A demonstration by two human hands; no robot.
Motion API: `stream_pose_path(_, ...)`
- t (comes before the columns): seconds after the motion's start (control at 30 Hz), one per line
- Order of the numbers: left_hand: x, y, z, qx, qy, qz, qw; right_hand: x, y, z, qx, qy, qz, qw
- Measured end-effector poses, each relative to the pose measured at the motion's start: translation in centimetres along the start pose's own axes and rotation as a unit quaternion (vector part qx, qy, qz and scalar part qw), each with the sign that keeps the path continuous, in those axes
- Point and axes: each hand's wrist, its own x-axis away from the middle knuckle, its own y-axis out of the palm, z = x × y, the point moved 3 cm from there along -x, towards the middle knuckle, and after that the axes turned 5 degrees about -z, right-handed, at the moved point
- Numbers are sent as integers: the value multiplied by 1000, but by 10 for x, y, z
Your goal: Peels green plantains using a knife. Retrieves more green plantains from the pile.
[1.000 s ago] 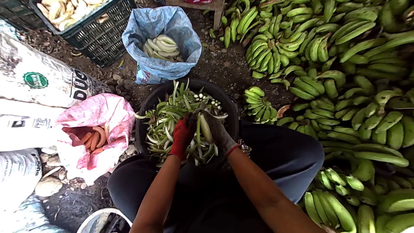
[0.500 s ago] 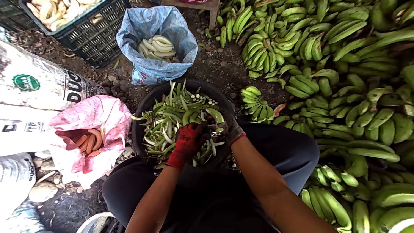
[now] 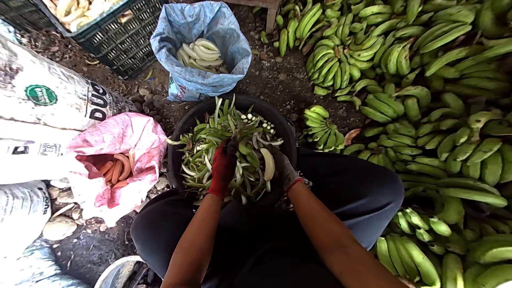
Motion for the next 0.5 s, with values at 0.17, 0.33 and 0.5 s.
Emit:
stream_pose_path(0.17, -1, -20, -1, 58, 10, 68, 996, -3, 17, -53, 94, -15, 76, 993)
stream_pose_path(0.33, -3, -23, 4, 90, 22, 83, 992, -21, 97, -175, -225, -198, -102, 949)
stream_pose_path(0.5, -13, -22, 11, 186, 6, 77, 979, -25, 105, -130, 299, -227, 26, 927)
